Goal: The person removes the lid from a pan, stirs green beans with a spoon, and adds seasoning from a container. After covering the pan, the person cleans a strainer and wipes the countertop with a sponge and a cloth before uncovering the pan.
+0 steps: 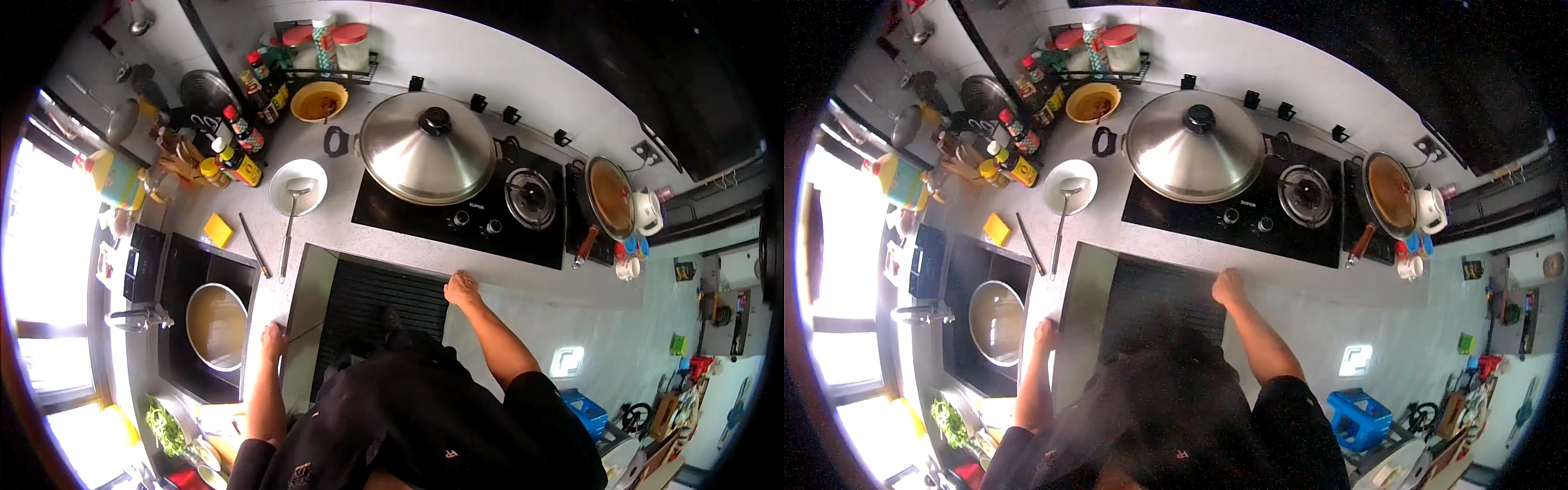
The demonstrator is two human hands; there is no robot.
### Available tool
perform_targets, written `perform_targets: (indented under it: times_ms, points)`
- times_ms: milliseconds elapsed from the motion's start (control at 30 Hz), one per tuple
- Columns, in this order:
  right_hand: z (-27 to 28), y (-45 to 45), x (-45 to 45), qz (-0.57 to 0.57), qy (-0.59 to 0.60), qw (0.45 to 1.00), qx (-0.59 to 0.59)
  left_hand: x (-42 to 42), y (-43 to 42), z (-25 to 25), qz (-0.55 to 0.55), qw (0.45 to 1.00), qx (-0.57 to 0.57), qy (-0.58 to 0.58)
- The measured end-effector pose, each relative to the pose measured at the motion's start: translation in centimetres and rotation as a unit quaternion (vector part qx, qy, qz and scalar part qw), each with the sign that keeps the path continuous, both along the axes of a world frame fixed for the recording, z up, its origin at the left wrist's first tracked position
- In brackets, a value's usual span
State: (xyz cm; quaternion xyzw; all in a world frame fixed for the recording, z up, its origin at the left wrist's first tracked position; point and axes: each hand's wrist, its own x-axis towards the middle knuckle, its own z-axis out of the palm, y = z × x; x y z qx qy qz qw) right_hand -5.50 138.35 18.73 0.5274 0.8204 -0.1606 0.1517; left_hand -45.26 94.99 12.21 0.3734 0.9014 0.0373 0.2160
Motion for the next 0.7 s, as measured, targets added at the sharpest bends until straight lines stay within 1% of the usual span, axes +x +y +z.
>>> perform_targets:
  times_ms: [67, 100, 167, 200, 300, 367, 467, 567, 667, 700]
  points:
    - [1.3, 0.5, -0.4, -0.003, 0.027, 1.000, -0.006, 0.1, 1.0, 0.8, 0.001, 1.000, -0.012, 0.001]
    - [2.1, 0.8, -0.7, -0.005, 0.040, 0.999, -0.007, 0.0, 0.9, 0.1, 0.004, 1.000, -0.024, 0.010]
    - [1.9, 1.6, -1.0, 0.015, -0.019, 1.000, -0.002, -0.4, 0.6, -2.4, 0.011, 0.998, -0.048, 0.028]
    - [2.0, 1.6, -1.2, 0.024, -0.049, 0.998, -0.001, -0.3, 0.7, -2.5, 0.016, 0.997, -0.065, 0.032]
    - [2.5, 2.5, -2.1, 0.037, -0.107, 0.992, -0.053, -0.1, 1.6, -3.4, 0.023, 0.992, -0.121, 0.036]
    - [2.8, 2.3, -2.6, 0.020, -0.113, 0.993, -0.038, 0.0, 2.0, -4.3, 0.017, 0.986, -0.162, 0.032]
    - [1.3, 2.3, -3.1, 0.028, -0.106, 0.994, -0.013, 0.7, 1.4, -3.3, -0.064, 0.988, -0.104, 0.096]
    - [0.4, 2.6, -2.6, 0.077, -0.109, 0.991, -0.003, 1.1, 1.2, -5.1, -0.039, 0.990, -0.049, 0.129]
    - [0.0, 2.6, -1.9, 0.111, -0.085, 0.990, 0.028, 1.4, 1.4, -4.4, -0.059, 0.985, -0.045, 0.153]
    - [-0.1, 2.7, -1.7, 0.118, -0.072, 0.989, 0.044, 1.2, 2.2, -3.6, -0.047, 0.989, -0.090, 0.109]
